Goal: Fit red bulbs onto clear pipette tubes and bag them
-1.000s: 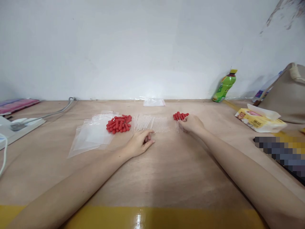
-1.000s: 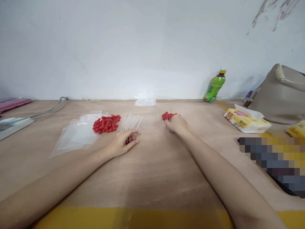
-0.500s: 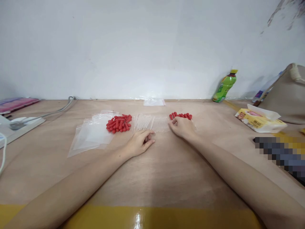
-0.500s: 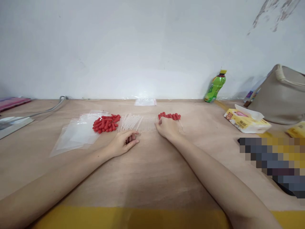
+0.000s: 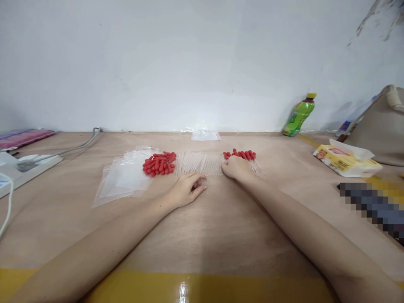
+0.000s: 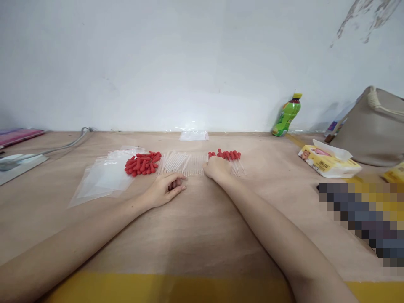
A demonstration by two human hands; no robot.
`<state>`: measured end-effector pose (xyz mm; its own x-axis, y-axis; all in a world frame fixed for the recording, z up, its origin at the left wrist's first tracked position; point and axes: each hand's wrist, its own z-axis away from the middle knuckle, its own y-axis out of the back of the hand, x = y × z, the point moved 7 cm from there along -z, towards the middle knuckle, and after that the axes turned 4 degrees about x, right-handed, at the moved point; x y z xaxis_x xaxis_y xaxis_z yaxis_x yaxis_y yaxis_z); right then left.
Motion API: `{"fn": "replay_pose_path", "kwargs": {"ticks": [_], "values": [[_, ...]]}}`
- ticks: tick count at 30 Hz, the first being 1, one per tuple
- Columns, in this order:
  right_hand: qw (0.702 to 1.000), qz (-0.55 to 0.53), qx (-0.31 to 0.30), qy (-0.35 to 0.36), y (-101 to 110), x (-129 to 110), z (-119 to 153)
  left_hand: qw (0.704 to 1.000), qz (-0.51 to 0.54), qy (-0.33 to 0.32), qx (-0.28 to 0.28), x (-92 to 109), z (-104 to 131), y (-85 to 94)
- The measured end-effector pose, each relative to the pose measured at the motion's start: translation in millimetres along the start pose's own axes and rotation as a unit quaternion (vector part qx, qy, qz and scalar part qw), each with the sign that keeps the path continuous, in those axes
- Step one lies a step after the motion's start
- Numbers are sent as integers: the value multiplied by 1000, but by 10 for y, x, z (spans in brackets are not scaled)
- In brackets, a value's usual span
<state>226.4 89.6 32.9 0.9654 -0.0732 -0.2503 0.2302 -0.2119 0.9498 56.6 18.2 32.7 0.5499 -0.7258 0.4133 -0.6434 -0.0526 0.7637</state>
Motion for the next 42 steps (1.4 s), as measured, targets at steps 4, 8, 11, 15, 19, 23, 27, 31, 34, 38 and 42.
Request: {"fn": "replay_pose_path", "kwargs": {"ticks": [4,8,11,15,19,23,27,31,34,38,42], "values": [[998,-26,56,24,118,44,87,1000,-8,8,11,8,0,26],[985,-74,105,113,158,64,295,996,-65,2,61,12,-9,109],[962,-116,106,222,111,41,501,989,-112,13,100,-17,-6,157],[936,-164,128,284,133,62,680,981,-145,32,126,-26,15,198],[928,-185,126,297,180,41,721,971,-192,74,124,-84,-22,376],[923,-200,123,303,176,22,713,946,-278,128,106,-403,-229,797],[919,-210,128,308,149,40,706,922,-345,174,-28,-1014,-559,1071],[911,-204,136,331,130,47,722,909,-321,199,-175,-1530,-753,1017],[906,-210,134,343,128,42,729,906,-297,205,-221,-1718,-793,910],[906,-211,125,346,150,14,740,902,-284,217,-240,-1840,-784,841],[908,-211,119,343,169,1,747,903,-288,226,-227,-1848,-779,885]]}}
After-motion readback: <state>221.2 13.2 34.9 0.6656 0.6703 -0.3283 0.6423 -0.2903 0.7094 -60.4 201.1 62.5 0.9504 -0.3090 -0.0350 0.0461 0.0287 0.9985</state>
